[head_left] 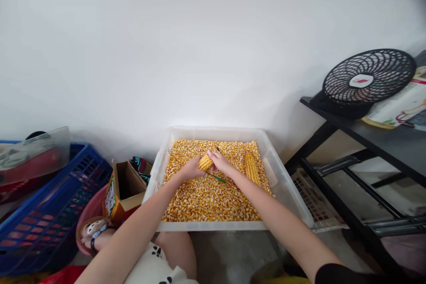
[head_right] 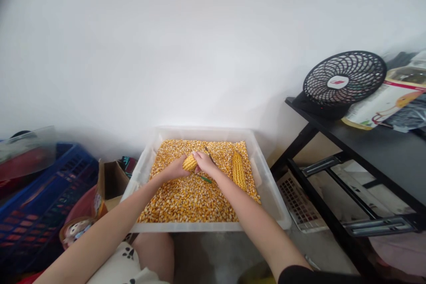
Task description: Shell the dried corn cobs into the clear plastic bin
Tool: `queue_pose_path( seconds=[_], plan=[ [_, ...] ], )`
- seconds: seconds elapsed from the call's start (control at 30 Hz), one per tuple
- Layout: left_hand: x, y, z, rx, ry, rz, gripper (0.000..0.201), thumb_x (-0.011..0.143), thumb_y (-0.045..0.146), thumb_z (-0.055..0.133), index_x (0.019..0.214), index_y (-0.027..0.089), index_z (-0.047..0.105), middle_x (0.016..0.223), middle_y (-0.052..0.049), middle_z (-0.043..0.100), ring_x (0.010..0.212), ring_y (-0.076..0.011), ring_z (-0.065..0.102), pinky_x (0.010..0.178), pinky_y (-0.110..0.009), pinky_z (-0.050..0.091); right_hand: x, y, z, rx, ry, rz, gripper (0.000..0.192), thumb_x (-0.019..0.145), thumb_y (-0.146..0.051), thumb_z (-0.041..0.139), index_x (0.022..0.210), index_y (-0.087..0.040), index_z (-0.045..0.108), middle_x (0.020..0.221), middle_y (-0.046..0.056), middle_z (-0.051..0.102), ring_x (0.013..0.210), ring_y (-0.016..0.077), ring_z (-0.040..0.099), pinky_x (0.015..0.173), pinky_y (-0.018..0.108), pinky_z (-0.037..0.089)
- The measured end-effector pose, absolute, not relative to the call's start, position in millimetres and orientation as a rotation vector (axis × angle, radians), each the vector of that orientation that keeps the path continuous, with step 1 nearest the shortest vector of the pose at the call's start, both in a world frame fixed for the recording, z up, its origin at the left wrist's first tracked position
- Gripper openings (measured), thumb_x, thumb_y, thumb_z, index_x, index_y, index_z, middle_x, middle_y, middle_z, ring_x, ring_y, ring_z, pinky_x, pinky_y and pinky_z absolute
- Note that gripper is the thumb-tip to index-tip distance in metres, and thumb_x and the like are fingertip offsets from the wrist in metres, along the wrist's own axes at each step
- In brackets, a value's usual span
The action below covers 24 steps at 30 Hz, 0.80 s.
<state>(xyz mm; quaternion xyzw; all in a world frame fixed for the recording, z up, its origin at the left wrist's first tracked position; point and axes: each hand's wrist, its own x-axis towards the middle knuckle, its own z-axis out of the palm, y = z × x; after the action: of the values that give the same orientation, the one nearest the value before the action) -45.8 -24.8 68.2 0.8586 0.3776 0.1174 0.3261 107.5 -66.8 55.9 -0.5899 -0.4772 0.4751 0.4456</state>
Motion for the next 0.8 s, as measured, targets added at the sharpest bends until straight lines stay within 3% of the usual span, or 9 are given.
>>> queue_pose_path(
  seconds=[0.17,0.4,0.67,0.8],
  plan=[
    [-46.8,-24.6,70.2,2.210,0.971,0.336,0.048,0.055,0.022,0.058,0.101,0.016,0.047,0.091,-0.005,0.061,0.080,-0.0196,0.057,0.069,-0.028,0.043,107.5,-67.2,58.0,-1.312,-1.045,1.320,0.032,0.081,-0.041,0.045,0.098,-0.018,0.059,0.067,-0.001,0.053,0.037,0.0051,0.041,0.040,0.024,0.044],
    [-47.0,-24.1,70.4,2.202,0.950,0.356,0.048,0.056,0.022,0.059,0.102,0.014,0.047,0.093,-0.006,0.061,0.081,-0.0186,0.058,0.069,-0.026,0.044,114.0,-66.9,59.6,-1.255,-1.090,1.395,0.033,0.077,-0.040,0.053,0.101,-0.019,0.058,0.078,0.001,0.059,0.046,0.0063,0.049,0.046,0.023,0.047],
    [-47.1,-23.3,67.4,2.223,0.983,0.325,0.041,0.055,0.023,0.059,0.094,0.014,0.048,0.085,-0.005,0.060,0.076,-0.0197,0.057,0.065,-0.028,0.043,112.6,-60.7,46.2,-1.351,-1.144,1.252,0.030,0.081,-0.044,0.045,0.089,-0.019,0.059,0.063,-0.001,0.054,0.040,0.0077,0.046,0.040,0.023,0.042],
    [-46.0,-21.9,67.5,2.148,0.983,0.356,0.043,0.054,0.020,0.060,0.095,0.014,0.048,0.086,-0.004,0.060,0.076,-0.0186,0.056,0.067,-0.028,0.044,113.1,-59.4,49.2,-1.291,-1.033,1.339,0.036,0.080,-0.050,0.043,0.083,-0.018,0.059,0.062,0.000,0.055,0.043,0.0076,0.047,0.042,0.021,0.042]
  ],
)
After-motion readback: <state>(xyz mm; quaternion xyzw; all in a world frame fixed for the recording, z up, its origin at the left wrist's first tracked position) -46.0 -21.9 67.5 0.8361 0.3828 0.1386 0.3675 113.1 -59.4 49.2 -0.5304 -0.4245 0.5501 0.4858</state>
